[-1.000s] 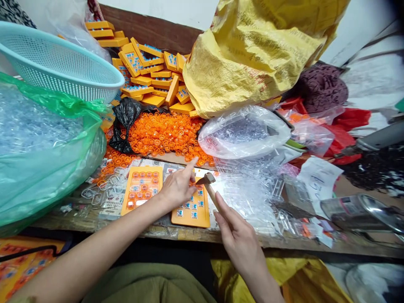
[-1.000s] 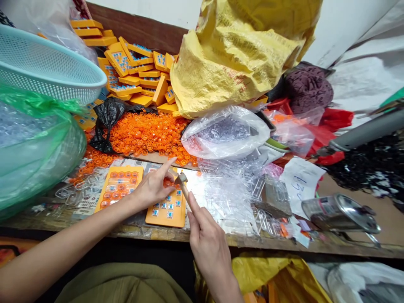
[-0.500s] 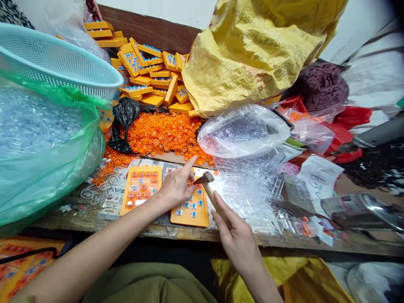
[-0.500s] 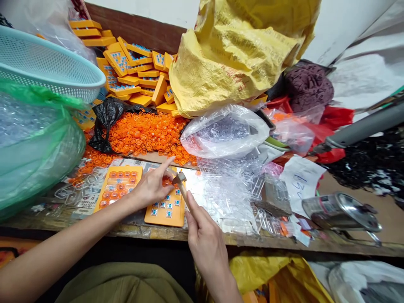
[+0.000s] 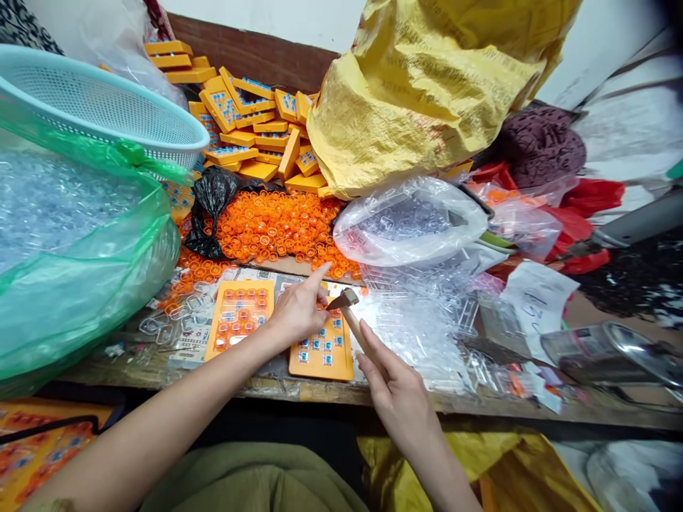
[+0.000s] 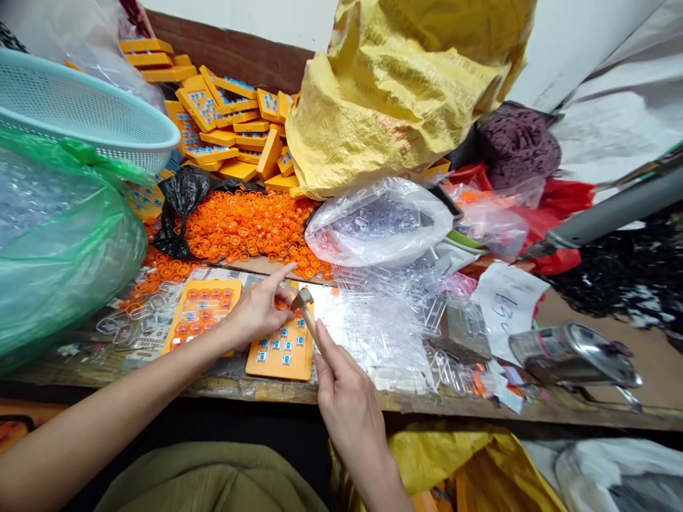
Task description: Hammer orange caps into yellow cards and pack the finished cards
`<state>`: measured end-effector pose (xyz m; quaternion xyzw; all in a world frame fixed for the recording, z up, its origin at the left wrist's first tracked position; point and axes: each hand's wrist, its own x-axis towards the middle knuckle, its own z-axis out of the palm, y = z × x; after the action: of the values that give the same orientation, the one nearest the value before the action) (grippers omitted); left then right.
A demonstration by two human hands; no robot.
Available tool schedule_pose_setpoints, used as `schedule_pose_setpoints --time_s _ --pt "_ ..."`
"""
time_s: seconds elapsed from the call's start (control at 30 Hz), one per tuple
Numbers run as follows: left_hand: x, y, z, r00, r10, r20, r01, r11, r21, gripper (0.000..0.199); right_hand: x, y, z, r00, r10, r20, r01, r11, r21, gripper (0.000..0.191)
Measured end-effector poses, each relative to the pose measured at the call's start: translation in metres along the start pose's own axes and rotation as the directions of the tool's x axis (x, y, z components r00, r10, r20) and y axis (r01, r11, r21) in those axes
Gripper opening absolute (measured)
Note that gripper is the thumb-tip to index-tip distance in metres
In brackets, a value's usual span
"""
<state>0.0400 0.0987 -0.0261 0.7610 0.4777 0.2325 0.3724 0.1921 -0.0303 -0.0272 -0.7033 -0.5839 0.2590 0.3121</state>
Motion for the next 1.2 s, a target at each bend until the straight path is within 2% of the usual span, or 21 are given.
schedule_pose_setpoints --time_s 0.1,0.2,0.33,0.43,0.57,0.8,1.0,1.2 --pt "0.000 -0.002 -0.002 1.000 -0.006 0.006 0.006 1.000 -0.029 0.083 0.000 0.007 0.007 0.997 0.055 -0.054 -0.045 0.982 0.182 0.049" --pt "0.009 -0.008 -0.012 1.000 -0.015 0.022 0.016 0.999 -0.048 0.083 0.001 0.012 0.015 0.979 0.169 -0.116 -0.129 0.948 0.292 0.063" --pt "0.034 -0.020 -0.032 0.992 -0.022 -0.127 0.044 0.984 0.172 0.037 0.005 0.015 0.022 0.976 0.201 -0.087 -0.166 0.938 0.305 0.082" --pt "0.054 -0.027 -0.042 0.987 -0.022 -0.156 0.066 0.958 0.278 0.029 0.009 0.014 0.023 0.980 0.196 -0.035 -0.175 0.933 0.314 0.083" --pt "0.069 -0.031 -0.041 0.997 -0.013 -0.074 0.038 0.936 0.350 0.025 0.013 0.011 0.021 0.984 0.177 -0.035 -0.156 0.932 0.327 0.080" --pt "0.071 -0.036 -0.041 1.000 -0.008 0.021 0.001 0.945 0.327 0.020 0.016 0.004 0.019 0.980 0.195 -0.041 -0.166 0.911 0.377 0.081" --pt "0.067 -0.033 -0.041 0.996 -0.057 0.073 0.038 0.970 0.240 0.016 0.015 0.003 0.019 0.974 0.228 -0.010 -0.204 0.893 0.401 0.084" --pt "0.059 -0.030 -0.032 0.999 -0.024 0.028 0.015 0.962 0.273 0.017 0.014 0.003 0.021 0.974 0.222 -0.042 -0.189 0.902 0.388 0.085"
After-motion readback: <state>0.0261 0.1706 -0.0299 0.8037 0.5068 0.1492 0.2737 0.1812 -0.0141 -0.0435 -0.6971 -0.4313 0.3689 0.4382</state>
